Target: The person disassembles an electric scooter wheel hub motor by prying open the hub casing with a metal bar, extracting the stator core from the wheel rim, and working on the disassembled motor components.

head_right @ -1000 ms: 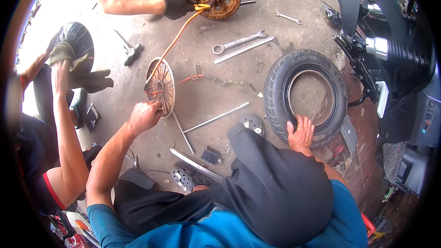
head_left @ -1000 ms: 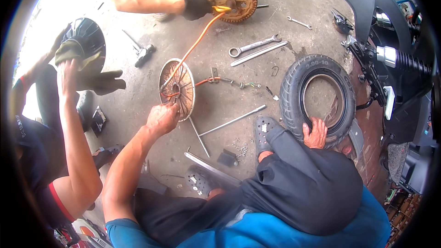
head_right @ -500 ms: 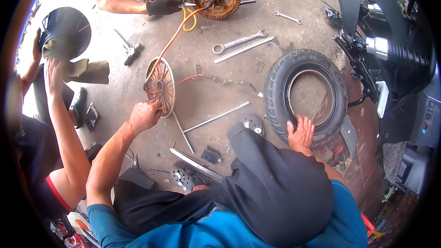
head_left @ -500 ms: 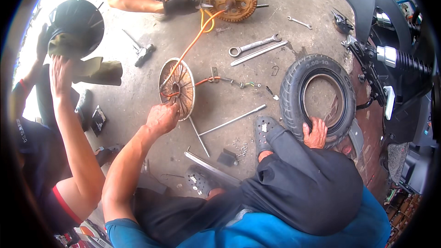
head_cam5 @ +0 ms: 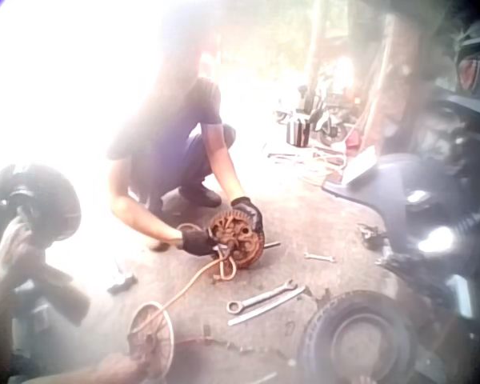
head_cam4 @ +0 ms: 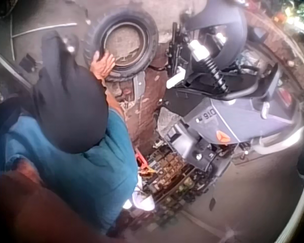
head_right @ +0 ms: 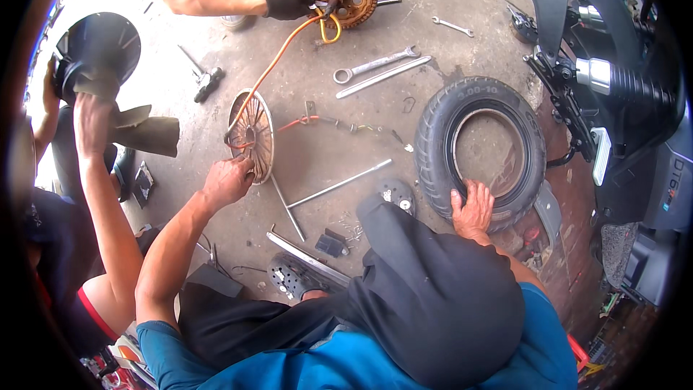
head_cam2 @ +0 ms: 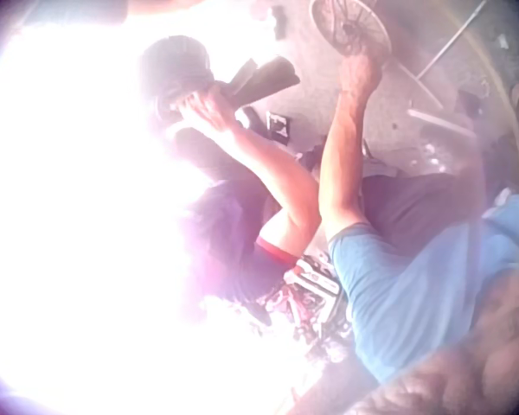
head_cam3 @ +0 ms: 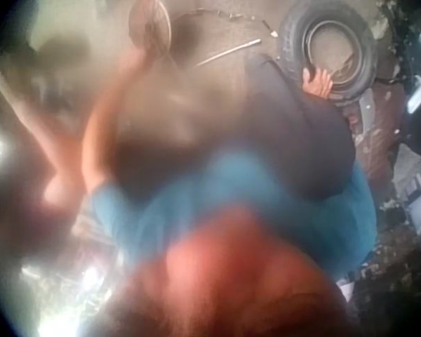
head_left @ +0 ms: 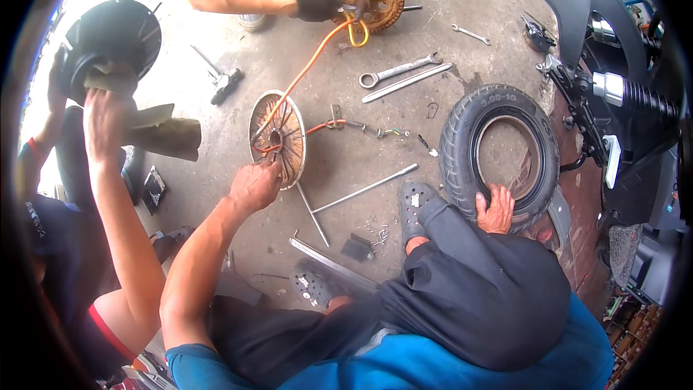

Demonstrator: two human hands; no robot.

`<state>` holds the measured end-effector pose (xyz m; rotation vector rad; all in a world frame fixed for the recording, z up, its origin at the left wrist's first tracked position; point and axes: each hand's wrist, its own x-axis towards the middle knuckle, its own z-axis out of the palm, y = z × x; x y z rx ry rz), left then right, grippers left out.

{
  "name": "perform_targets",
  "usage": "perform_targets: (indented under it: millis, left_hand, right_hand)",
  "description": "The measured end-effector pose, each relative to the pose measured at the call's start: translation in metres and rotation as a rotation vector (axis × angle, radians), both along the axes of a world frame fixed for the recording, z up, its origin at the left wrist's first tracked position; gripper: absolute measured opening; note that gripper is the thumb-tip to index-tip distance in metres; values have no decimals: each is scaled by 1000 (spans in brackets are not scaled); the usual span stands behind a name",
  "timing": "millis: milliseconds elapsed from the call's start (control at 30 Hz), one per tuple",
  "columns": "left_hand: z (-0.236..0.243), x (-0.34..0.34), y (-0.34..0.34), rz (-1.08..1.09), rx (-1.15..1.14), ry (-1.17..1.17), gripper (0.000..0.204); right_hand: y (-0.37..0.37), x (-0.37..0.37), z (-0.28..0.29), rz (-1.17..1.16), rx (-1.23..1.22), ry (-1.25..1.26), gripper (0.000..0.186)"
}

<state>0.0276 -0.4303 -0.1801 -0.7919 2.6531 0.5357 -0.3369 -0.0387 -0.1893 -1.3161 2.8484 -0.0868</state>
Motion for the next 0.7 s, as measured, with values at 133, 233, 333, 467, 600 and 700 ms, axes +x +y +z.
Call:
perform_targets:
  millis: [133, 233, 333, 467, 600, 700]
  left_hand:
    - [6, -3, 0, -10, 32, -63, 20]
    - [6, -3, 0, -6, 35, -89, 21]
    - [4, -4, 0, -5, 34, -91, 22]
    - [-1, 1, -1, -6, 32, -78, 22]
    - [-8, 4, 0, -8, -21, 19, 13]
    - [-6, 5, 0, -2, -21, 23, 13]
  right_hand:
    - [-1, 0, 1, -4, 2, -6, 43]
    - [-1, 0, 0, -4, -4, -9, 43]
    - [-1, -1, 0, -11, 6, -12, 43]
    - [0, -1, -1, -10, 15, -13, 43]
    - [3, -2, -4, -8, 5, -26, 44]
    - [3, -3, -4, 3, -15, -35, 44]
